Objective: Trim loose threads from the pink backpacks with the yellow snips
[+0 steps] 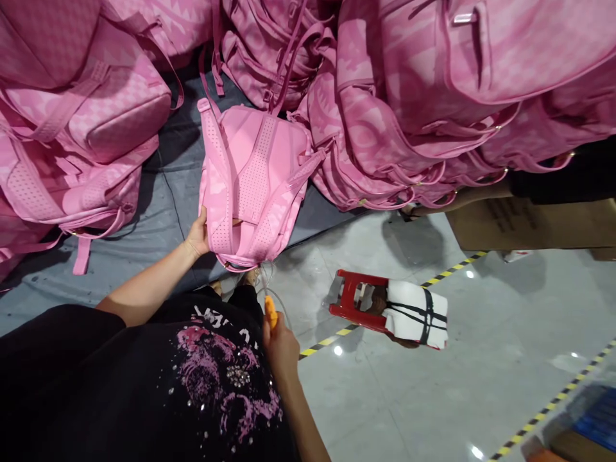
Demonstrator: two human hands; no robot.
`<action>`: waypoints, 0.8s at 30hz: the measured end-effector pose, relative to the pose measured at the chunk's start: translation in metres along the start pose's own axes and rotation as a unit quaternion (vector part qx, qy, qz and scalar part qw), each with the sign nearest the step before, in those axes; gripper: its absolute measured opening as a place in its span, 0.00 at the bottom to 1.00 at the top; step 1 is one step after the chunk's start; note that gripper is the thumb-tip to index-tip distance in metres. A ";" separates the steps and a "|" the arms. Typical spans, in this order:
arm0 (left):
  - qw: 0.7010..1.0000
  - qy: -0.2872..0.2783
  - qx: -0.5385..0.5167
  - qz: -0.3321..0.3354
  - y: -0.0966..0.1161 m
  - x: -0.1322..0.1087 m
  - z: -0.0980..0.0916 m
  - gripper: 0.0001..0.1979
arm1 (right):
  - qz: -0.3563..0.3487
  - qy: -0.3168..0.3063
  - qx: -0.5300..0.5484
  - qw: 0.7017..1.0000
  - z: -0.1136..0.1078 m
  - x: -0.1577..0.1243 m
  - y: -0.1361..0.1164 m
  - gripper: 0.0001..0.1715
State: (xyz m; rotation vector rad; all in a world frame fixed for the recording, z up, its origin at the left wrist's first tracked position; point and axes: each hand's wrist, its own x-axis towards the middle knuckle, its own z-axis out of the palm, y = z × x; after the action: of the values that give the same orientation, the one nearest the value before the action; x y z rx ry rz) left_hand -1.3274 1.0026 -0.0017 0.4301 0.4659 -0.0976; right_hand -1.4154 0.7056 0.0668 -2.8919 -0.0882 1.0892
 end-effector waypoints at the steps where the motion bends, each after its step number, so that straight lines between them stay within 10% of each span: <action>1: 1.000 0.002 0.001 0.001 -0.001 0.001 0.001 0.40 | -0.016 -0.015 -0.010 1.000 0.006 -0.003 -0.004 0.19; 8: 0.993 0.060 0.097 0.008 0.006 0.003 0.012 0.34 | -0.058 0.008 -0.025 0.998 0.022 0.025 -0.027 0.18; 11: 0.937 0.169 0.299 0.069 0.009 -0.021 0.013 0.32 | -0.057 -0.002 -0.011 0.998 0.026 0.027 -0.026 0.18; 14: 0.727 0.215 0.594 0.270 -0.007 -0.052 0.014 0.31 | -0.047 -0.022 0.013 0.999 0.030 0.022 -0.026 0.20; 16: 0.541 0.094 0.766 0.335 -0.028 -0.060 0.015 0.33 | -0.041 -0.027 0.024 0.998 0.033 0.019 -0.026 0.21; 19: 0.329 -0.107 0.909 0.232 -0.060 -0.043 0.015 0.42 | -0.028 -0.019 0.042 0.999 0.037 0.019 -0.026 0.21; 21: 0.258 -0.138 0.941 0.172 -0.072 -0.023 0.013 0.50 | -0.023 -0.009 0.066 0.998 0.040 0.020 -0.025 0.21; 24: 0.232 -0.128 0.948 0.175 -0.071 -0.002 0.011 0.52 | -0.019 0.011 0.084 0.996 0.045 0.026 -0.023 0.23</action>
State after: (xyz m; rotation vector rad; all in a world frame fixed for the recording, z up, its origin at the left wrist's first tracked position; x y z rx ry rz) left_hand -1.3382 0.9336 -0.0189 2.9797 -0.4582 -0.2704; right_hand -1.4262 0.7313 0.0171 -2.7410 -0.0483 1.0055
